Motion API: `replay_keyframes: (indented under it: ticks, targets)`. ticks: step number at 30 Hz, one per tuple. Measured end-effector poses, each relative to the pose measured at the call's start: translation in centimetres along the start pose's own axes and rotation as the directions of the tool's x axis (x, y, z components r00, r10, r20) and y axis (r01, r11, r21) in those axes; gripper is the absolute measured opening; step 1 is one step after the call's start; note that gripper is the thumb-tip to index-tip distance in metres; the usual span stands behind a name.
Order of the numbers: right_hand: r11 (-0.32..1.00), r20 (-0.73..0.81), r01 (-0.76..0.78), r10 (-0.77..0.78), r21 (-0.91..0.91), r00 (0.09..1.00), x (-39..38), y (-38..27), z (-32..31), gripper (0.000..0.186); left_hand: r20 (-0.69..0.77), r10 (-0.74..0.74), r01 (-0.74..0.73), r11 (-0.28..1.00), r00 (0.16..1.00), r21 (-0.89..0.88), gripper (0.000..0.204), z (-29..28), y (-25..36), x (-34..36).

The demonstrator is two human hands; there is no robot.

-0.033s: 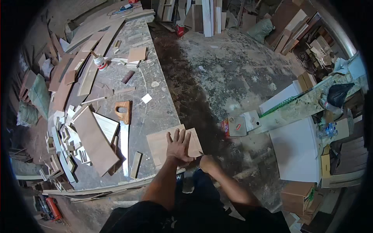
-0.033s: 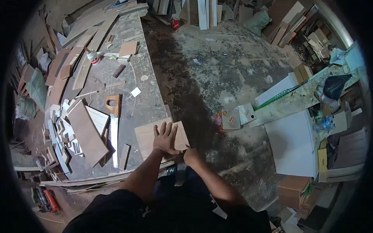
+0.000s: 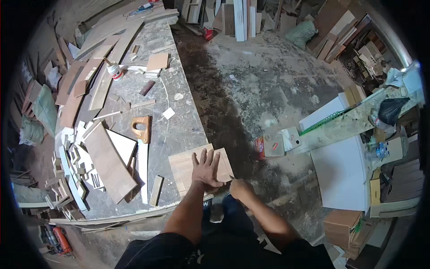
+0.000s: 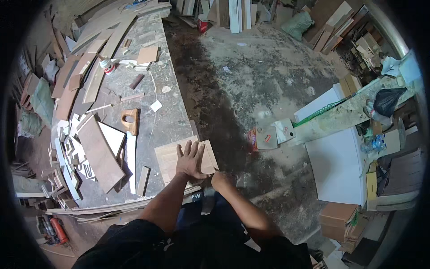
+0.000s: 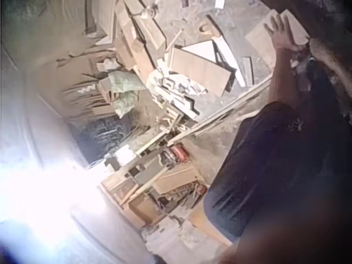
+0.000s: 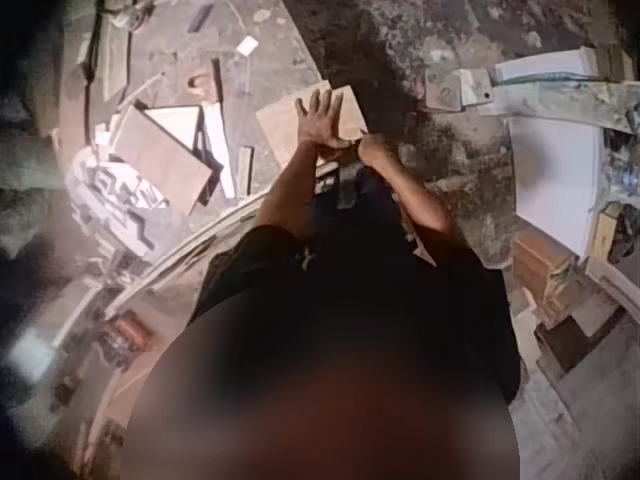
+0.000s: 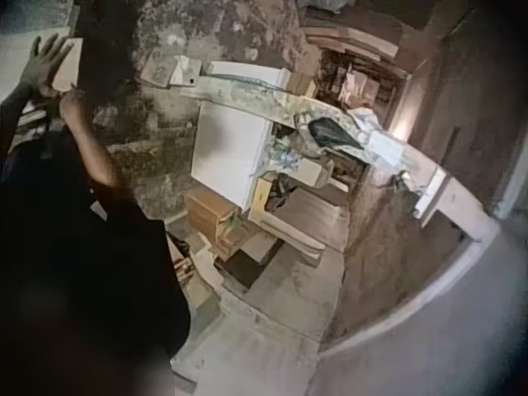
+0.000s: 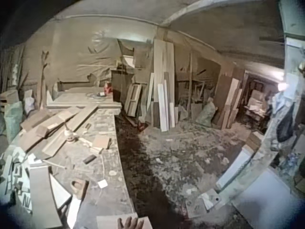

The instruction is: Cutting and marking a small wooden panel using a utility knife.

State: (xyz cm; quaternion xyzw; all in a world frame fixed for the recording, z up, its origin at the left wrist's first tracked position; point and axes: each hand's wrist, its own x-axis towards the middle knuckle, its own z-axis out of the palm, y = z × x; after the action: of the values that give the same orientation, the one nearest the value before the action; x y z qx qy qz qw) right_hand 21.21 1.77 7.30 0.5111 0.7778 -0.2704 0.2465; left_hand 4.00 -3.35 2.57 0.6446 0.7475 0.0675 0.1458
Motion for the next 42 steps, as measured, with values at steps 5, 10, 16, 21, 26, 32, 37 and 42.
replay_keyframes:
  ticks: [5, 10, 16, 21, 26, 32, 37, 42]
  targets:
    - [0.995, 0.148, 0.052, -0.064, 0.085, 0.987, 2.9, 1.5, 0.5, 0.033, 0.041, 0.011, -0.011, 1.000, 0.999, -0.012, 0.141, 0.2, -0.2, 0.4]
    - [0.998, 0.138, 0.002, -0.010, 0.060, 0.990, 1.9, 0.4, 0.6, 0.032, 0.045, -0.037, 0.038, 0.999, 0.998, -0.031, 0.135, 0.0, -0.5, 0.1]
    - [0.944, 0.275, 0.272, -0.215, -0.190, 0.937, 4.3, 1.2, 0.4, 0.031, 0.143, -0.050, 0.058, 0.997, 0.988, -0.053, 0.131, -1.5, 0.0, 0.5]
    - [0.999, 0.044, 0.049, -0.050, 0.006, 0.998, 3.4, -0.8, 0.5, 0.030, 0.146, -0.049, 0.056, 0.997, 0.988, -0.048, 0.132, -1.3, -0.4, 0.3]
    - [0.953, 0.344, 0.249, -0.178, -0.174, 0.922, 4.4, 1.1, -0.7, 0.032, 0.136, -0.047, 0.057, 0.996, 0.990, -0.074, 0.133, -1.5, -0.3, 0.4]
    - [0.970, 0.267, 0.211, -0.173, -0.123, 0.948, 5.3, 1.3, 2.7, 0.035, 0.091, -0.033, 0.038, 0.998, 0.995, -0.052, 0.135, 0.4, -1.5, -0.6]
    - [0.947, 0.115, 0.206, -0.182, -0.247, 0.977, 5.2, 3.8, 4.9, 0.033, 0.031, -0.004, 0.008, 0.993, 1.000, -0.117, 0.135, 0.0, -0.3, 0.3]
    - [0.968, 0.252, 0.215, -0.177, -0.131, 0.951, 4.1, 0.7, -0.3, 0.032, 0.067, -0.038, 0.044, 0.995, 0.997, -0.093, 0.134, -0.5, -1.2, -0.2]
